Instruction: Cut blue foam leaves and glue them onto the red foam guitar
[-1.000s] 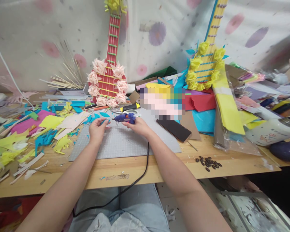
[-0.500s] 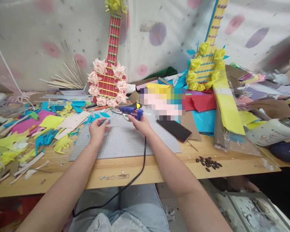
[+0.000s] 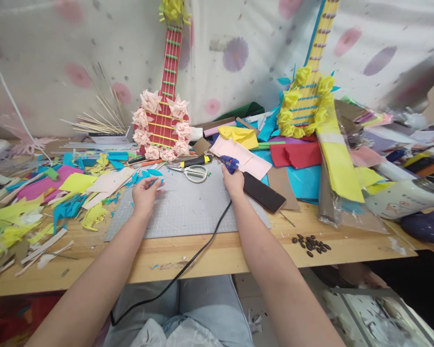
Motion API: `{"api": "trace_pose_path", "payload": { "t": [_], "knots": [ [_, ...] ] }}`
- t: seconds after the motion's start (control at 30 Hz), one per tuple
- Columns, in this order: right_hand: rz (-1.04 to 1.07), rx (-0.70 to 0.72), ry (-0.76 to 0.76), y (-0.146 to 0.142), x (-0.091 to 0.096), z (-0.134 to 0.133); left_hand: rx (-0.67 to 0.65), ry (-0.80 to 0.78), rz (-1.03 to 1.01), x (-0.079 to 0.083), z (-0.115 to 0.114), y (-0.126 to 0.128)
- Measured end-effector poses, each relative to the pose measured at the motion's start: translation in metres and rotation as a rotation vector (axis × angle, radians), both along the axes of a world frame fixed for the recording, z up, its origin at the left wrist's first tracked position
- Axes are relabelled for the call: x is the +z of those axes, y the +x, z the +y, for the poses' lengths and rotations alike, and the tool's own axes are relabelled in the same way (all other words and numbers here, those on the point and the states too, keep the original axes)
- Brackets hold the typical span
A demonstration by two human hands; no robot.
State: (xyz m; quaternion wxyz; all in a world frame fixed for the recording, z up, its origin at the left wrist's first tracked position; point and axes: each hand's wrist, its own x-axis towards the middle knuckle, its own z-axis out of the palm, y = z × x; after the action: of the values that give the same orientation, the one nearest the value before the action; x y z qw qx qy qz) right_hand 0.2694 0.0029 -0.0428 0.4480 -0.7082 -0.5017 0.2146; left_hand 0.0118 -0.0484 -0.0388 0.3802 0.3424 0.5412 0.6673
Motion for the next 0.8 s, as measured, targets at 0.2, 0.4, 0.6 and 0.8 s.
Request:
{"api": "trace_pose_path", "payload": {
  "t": [0.2, 0.4, 0.6, 0.8],
  "knots": [
    [-0.094, 0.019, -0.070, -0.006, 0.004, -0.002, -0.001, 0.005, -0.001, 0.000, 0.000, 0.000],
    [-0.163, -0.013, -0.022, -0.009, 0.013, -0.009, 0.000, 0.018, -0.022, -0.001, 0.000, 0.000],
    [-0.288, -0.181, 0.499, -0.011, 0.038, -0.026, -0.004, 0.001, -0.026, 0.002, -0.002, 0.000],
    [-0.381, -0.011, 0.790, -0.023, 0.041, -0.035, 0.016, 0.004, -0.078, 0.003, -0.003, -0.001]
  ]
}}
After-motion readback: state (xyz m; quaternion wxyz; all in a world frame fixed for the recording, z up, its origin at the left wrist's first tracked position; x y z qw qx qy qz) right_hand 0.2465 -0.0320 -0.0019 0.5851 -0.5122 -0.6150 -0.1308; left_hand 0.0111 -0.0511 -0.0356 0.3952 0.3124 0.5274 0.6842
